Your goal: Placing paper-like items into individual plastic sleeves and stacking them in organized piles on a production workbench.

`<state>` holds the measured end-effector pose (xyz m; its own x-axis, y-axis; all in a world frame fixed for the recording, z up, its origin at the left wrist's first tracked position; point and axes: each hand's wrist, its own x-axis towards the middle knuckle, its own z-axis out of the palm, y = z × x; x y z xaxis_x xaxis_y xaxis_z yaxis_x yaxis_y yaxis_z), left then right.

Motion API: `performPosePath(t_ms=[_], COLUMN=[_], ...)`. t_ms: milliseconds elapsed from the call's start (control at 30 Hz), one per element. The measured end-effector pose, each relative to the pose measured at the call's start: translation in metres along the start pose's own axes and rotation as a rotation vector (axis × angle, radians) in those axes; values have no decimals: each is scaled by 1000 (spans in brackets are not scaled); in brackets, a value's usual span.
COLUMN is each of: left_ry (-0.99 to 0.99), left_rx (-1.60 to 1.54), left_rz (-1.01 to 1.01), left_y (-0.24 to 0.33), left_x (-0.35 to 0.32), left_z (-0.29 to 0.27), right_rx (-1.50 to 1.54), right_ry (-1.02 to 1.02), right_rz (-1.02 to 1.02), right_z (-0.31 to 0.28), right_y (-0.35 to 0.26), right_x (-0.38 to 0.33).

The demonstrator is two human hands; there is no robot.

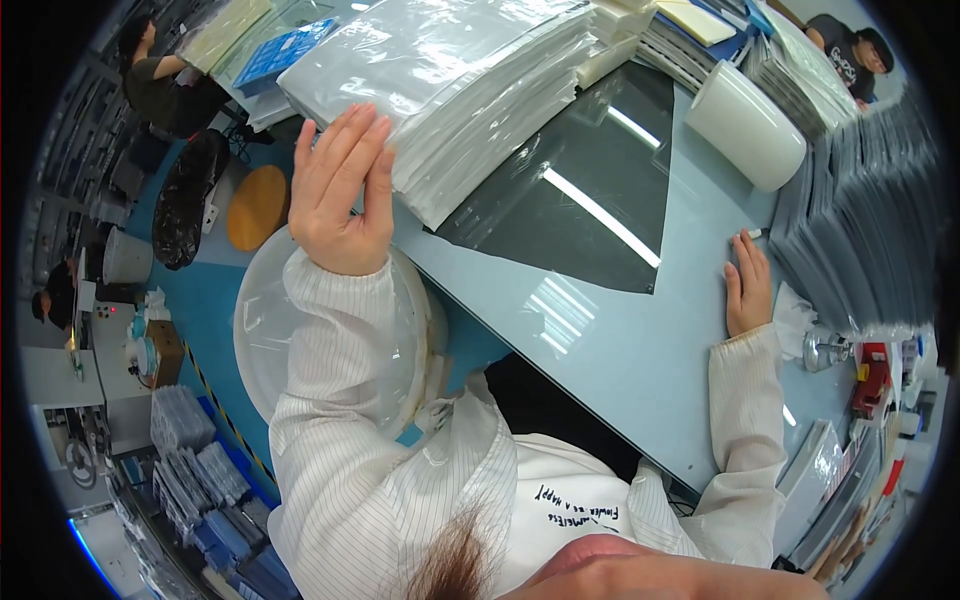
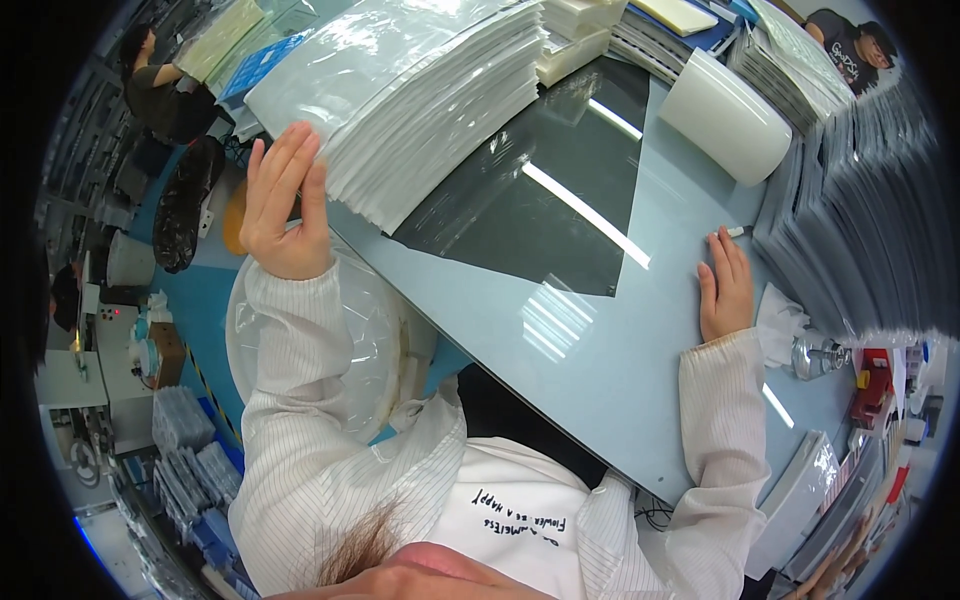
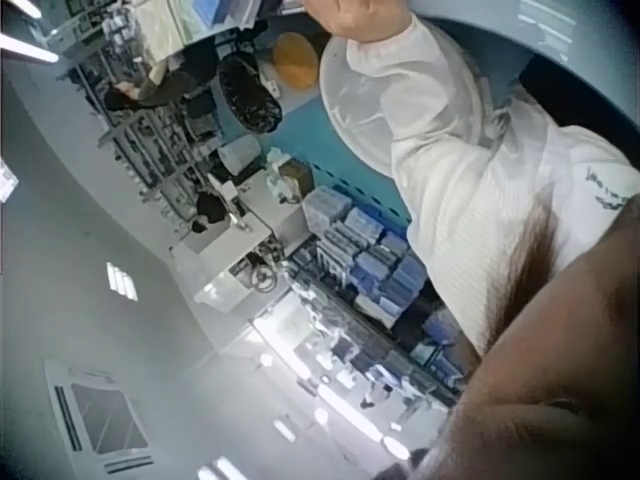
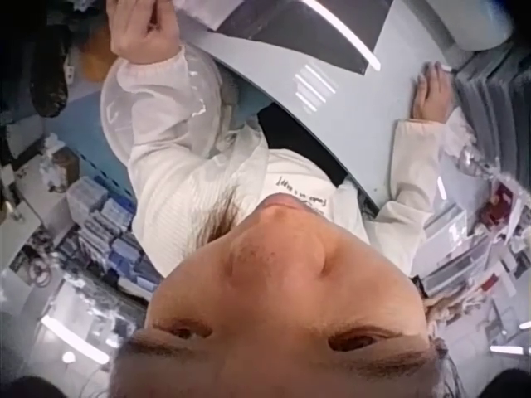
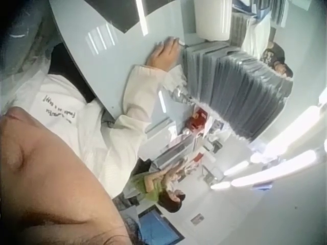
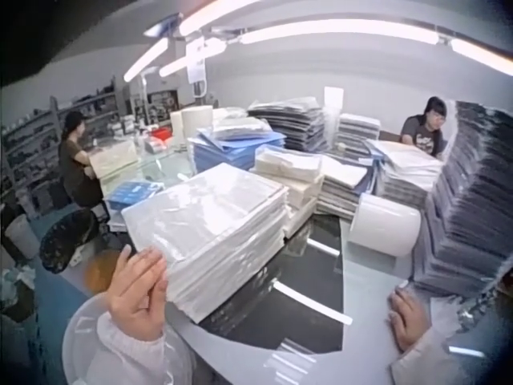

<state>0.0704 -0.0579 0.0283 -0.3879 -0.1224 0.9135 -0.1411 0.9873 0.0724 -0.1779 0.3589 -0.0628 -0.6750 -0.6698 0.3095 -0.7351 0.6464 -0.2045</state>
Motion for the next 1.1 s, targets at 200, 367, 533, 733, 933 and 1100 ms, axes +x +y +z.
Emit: performPosePath(t_ms=[200,367,533,733,933,1100], left_ry=[79,129,160,66,75,81], left_rx=[-37,-42,-86,-170,-258,-325], left_rz=[39,38,24,-58,-61,-103], left_y=[-4,-3,-7,3,-8,-3], left_x=[-3,-3,-1,-1,-11,-11], left_z=[10,13,14,7,18,17], right_rx=[7,38,33,39,30,48], right_ry=[12,17,22,16,27,92], right_rz=[0,29,9,24,38,40], right_z=[0,2,5,7,6,7], right_y=[-1,0,3,6,4,3], right_x=[-1,-2,0,-3,-2,-4])
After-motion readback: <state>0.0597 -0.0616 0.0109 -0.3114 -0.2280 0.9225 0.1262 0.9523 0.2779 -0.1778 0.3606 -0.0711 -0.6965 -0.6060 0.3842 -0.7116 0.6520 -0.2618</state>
